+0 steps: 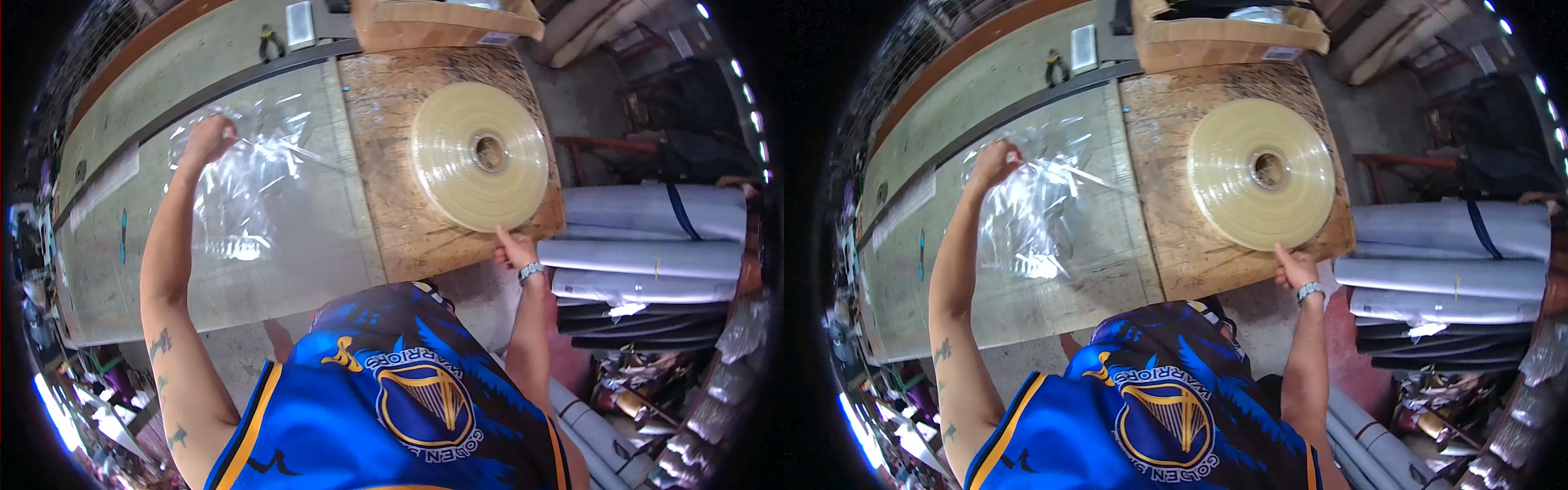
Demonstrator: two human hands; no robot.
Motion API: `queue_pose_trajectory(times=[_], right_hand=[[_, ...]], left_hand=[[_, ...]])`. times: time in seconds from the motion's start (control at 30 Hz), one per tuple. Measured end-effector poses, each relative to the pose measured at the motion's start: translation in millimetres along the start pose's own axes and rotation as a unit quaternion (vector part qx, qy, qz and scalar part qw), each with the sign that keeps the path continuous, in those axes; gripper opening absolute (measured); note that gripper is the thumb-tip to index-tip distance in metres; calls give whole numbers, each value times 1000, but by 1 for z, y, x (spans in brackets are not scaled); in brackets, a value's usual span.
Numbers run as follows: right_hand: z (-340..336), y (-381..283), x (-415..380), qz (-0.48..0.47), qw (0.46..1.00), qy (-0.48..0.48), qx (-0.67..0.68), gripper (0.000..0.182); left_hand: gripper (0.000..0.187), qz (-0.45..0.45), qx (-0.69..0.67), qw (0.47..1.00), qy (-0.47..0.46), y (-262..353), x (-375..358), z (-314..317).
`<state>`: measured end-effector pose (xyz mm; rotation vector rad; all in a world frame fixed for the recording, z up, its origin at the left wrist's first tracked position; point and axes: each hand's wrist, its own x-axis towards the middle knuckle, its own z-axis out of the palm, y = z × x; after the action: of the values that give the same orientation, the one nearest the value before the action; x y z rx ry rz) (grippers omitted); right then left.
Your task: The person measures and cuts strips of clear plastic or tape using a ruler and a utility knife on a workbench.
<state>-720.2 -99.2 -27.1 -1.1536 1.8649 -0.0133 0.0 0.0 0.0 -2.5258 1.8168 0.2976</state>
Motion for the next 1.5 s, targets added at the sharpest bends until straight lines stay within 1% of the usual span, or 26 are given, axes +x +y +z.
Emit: queue_pose_trajectory(times=[0.03,0.07,0.1,0.13,0.17,0.23,0.27,0.3,0.33,0.37,0.43,0.53,0.63,0.67,0.77,0.83,0.9,0.93,1.0,1.03,1.13,1.23,1.27,1.33,1.43,1.5], right_hand=[[-16,9,14,-17,999,33,-18,52],[-31,15,29,-83,989,115,-31,54],[-13,35,71,-140,979,146,-7,56],[-35,34,92,-203,952,228,-22,57],[-54,11,94,-201,947,248,-42,61],[-74,-21,125,-240,929,275,-65,67],[-74,-25,154,-281,914,283,-69,70],[-74,-35,177,-294,918,263,-47,72],[-72,-46,196,-304,921,242,-25,74],[-68,-49,208,-313,924,221,-4,77],[-70,-59,213,-291,932,213,-34,77],[-85,-73,179,-268,944,186,-45,76],[-86,-72,139,-220,962,157,-38,71],[-81,-67,131,-198,968,152,-36,69],[-43,-23,123,-180,959,188,116,61],[-12,9,102,-166,953,245,62,60],[17,-11,54,-57,963,232,128,69],[38,-2,46,-145,947,253,134,71],[74,20,26,-158,946,219,180,70],[85,12,13,-92,957,169,219,68],[97,-37,-25,89,944,35,316,59],[106,-28,-20,41,940,55,333,59],[103,-18,-15,37,940,32,338,61],[98,-18,-12,31,948,20,315,58],[99,-22,-13,28,949,46,309,58],[105,-22,-9,14,947,54,317,59]], left_hand=[[37,15,-7,1000,3,8,15,5],[42,19,10,991,136,9,13,13],[45,1,99,964,247,30,8,-26],[45,-8,85,957,278,66,15,-24],[46,-18,74,948,308,105,22,-26],[39,65,-25,932,357,187,37,12],[39,58,-99,948,297,238,35,38],[48,5,-139,978,158,307,16,16],[59,-35,-185,979,72,350,19,47],[66,-59,-144,988,-12,386,26,73],[75,-130,-152,978,-58,443,27,81],[79,-126,-167,977,-33,447,45,101],[78,-43,-170,984,-20,433,71,92],[79,-6,-160,987,-34,431,86,84],[86,114,-148,981,-53,429,144,76],[90,218,-137,964,-61,433,186,77],[92,319,-97,937,-101,450,228,73],[93,374,-95,917,-97,460,244,67],[95,460,-55,881,-94,488,273,59],[95,490,-16,866,-98,504,283,57],[92,477,-27,878,-19,529,281,63],[80,408,-105,905,61,517,254,75],[74,371,-151,913,71,496,237,76],[62,319,-253,898,165,432,170,55],[75,220,-220,945,104,343,56,57],[56,196,-206,953,102,313,6,89]])
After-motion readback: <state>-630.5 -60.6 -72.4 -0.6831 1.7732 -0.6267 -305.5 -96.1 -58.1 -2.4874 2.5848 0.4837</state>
